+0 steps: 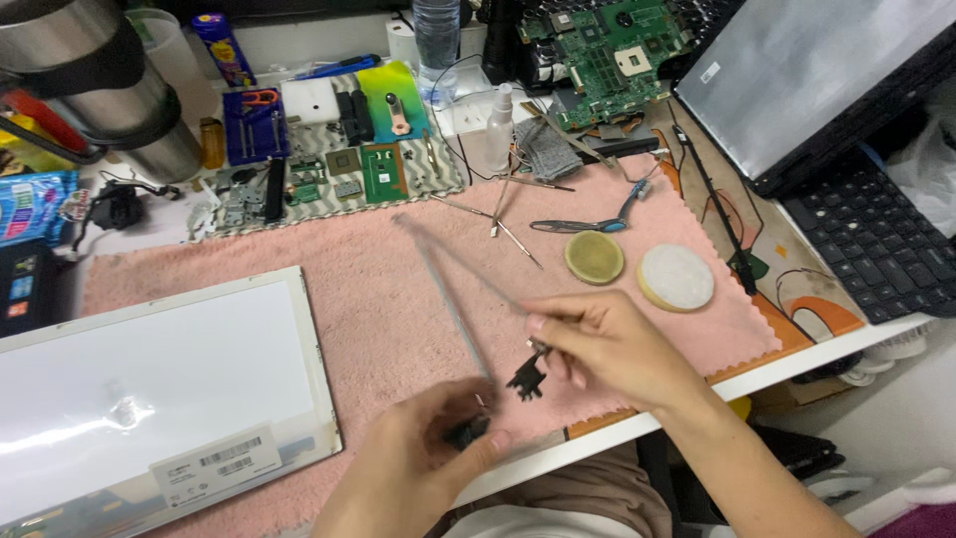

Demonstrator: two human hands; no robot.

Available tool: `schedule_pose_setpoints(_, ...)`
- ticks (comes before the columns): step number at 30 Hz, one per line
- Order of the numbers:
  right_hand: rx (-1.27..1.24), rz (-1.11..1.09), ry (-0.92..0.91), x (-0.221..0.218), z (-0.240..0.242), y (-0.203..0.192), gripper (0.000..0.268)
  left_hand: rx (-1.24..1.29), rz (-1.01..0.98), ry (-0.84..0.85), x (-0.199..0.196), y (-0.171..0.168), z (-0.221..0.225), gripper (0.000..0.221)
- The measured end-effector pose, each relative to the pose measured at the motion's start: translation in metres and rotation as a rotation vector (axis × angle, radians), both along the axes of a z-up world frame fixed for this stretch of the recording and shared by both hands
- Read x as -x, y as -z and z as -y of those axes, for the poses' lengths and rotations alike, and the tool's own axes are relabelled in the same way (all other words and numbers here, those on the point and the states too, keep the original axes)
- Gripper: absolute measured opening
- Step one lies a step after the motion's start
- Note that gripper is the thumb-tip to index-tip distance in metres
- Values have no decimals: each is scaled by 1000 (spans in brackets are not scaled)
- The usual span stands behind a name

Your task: The person cleans a flexible ribbon cable and a small connector by hand using a toothbrush, then uses a small screwdriver to clear debris from the connector.

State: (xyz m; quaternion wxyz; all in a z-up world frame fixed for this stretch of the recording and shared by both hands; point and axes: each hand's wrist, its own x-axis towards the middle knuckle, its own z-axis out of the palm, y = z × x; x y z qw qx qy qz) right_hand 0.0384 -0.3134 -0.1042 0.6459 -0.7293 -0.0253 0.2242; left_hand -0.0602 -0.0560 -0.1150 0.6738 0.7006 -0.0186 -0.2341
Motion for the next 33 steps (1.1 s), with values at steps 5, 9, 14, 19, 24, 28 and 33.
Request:
schedule_pose_setpoints(5, -28, 42, 131, -4, 16, -12, 44, -557, 688, -179, 14, 43, -2, 60)
schedule_pose_setpoints(9, -116, -10, 138, 7, 13, -18, 45, -746, 672, -151, 23, 14, 1, 76)
schedule_pose_setpoints(14, -157, 4, 7, 26, -3, -31, 42, 371, 4, -80, 19, -4, 26, 100)
schedule_pose_setpoints(19, -100, -64, -27, 40, -14, -22, 38, 845, -296, -177, 12, 26, 49, 75)
schedule_pose_setpoints(24, -63, -231, -5, 39, -19, -31, 37, 834, -307, -127, 7, -1, 44, 68)
schedule_pose_setpoints(28, 175, 4, 55, 33, -22, -31, 27, 743, -226, -213, 5, -1, 39, 50)
schedule_pose_setpoints(33, 529, 194, 66, 7, -2, -42, 26, 347, -147, -272, -4, -13, 24, 25)
